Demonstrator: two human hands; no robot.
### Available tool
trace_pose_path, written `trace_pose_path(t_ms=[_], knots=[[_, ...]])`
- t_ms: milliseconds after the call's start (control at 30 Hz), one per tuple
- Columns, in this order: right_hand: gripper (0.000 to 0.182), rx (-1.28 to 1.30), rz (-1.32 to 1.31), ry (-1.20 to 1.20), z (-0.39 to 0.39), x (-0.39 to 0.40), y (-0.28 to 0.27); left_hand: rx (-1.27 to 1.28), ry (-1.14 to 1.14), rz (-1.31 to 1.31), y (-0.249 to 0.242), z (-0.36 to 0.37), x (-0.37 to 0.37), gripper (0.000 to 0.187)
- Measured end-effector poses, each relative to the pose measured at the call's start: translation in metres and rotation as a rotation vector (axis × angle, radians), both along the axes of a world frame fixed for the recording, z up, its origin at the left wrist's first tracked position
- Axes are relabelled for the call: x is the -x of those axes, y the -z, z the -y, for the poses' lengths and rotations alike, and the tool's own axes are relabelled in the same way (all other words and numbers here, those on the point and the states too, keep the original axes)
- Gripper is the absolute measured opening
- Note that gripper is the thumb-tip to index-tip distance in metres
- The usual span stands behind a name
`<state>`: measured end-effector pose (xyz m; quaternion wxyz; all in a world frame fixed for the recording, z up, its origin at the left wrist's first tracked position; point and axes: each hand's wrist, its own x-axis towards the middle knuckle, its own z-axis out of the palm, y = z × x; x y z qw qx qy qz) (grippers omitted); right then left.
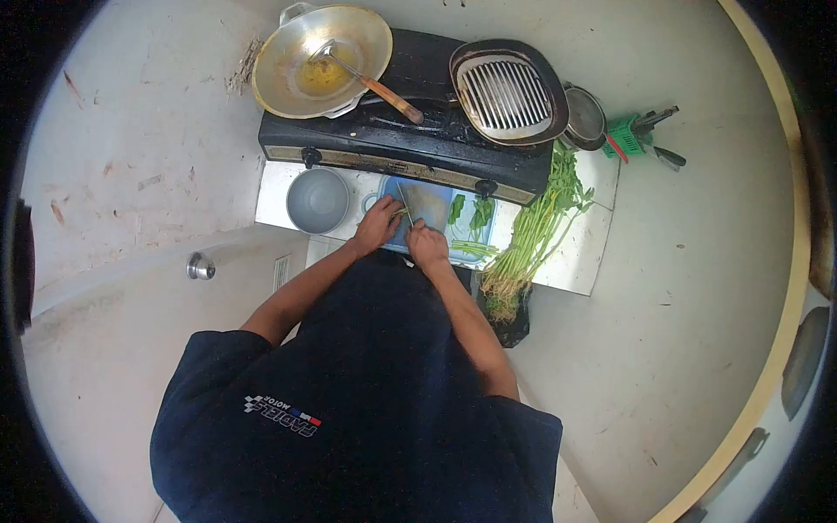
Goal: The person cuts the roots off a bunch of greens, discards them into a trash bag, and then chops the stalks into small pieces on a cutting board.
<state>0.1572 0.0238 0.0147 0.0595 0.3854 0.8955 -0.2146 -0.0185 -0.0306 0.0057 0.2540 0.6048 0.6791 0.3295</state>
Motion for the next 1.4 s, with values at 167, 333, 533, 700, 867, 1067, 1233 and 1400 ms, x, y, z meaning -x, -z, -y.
trace_pose_path(t_ms=[167,333,533,700,867,1067,1233,1400], knots=[[0.037,0.032,0.039,-0.001,0.001,-0.007,-0.007,-0.042,-0.018,0.019,-0.001,0.000,0.001,0.019],[0.037,0.048,0.061,-0.021,0.000,-0.015,-0.010,-0.053,-0.042,0.045,0.001,0.001,0.001,0.015],[0.035,0.018,0.007,0.001,-0.001,0.002,-0.006,-0.062,-0.050,0.081,0.004,0.000,0.002,0.013],[0.035,-0.045,-0.054,-0.010,0.004,-0.014,-0.006,-0.048,-0.040,0.075,0.005,-0.002,0.003,0.015],[0.036,-0.107,-0.098,-0.015,0.007,-0.017,0.001,-0.045,-0.025,0.081,-0.002,-0.002,0.005,0.016],[0.036,-0.057,-0.095,-0.012,0.004,-0.015,-0.001,-0.027,-0.015,0.076,-0.003,-0.002,0.005,0.019],[0.035,-0.102,-0.116,-0.034,0.006,-0.013,-0.005,-0.003,0.002,0.085,-0.008,-0.002,0.007,0.021],[0.035,-0.070,-0.052,-0.030,0.005,-0.009,-0.007,-0.019,-0.011,0.091,-0.005,-0.001,0.006,0.021]])
